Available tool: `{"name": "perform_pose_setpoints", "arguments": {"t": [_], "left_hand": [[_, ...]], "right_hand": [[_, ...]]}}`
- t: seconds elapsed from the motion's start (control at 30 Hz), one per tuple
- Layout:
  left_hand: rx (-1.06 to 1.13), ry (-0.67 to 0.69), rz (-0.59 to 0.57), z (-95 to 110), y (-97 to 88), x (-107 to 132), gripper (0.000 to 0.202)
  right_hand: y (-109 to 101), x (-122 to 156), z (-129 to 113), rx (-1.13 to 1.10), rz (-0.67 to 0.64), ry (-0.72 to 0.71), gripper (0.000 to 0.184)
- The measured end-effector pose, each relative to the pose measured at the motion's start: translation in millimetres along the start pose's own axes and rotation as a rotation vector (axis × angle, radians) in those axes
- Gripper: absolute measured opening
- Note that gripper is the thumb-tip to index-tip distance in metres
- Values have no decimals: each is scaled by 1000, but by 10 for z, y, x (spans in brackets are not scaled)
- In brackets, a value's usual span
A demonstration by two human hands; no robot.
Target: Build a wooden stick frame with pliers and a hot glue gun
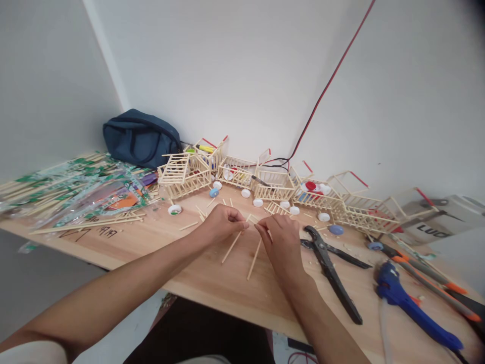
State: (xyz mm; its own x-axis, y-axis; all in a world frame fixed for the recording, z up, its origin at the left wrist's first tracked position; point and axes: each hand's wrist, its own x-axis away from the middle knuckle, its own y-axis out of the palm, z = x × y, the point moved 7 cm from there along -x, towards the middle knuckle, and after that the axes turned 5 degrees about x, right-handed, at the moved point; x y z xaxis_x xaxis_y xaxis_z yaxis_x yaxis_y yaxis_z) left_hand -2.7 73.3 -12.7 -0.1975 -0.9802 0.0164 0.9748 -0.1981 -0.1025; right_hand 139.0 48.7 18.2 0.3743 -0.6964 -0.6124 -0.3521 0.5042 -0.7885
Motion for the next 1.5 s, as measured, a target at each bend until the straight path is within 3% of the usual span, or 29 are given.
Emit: {"name": "perform_pose_setpoints", "arguments": {"t": [1.5], "left_hand": [[0, -8, 2, -24, -10, -15, 19]], "right_hand": [[11, 6, -2, -4, 2, -13, 18]]}}
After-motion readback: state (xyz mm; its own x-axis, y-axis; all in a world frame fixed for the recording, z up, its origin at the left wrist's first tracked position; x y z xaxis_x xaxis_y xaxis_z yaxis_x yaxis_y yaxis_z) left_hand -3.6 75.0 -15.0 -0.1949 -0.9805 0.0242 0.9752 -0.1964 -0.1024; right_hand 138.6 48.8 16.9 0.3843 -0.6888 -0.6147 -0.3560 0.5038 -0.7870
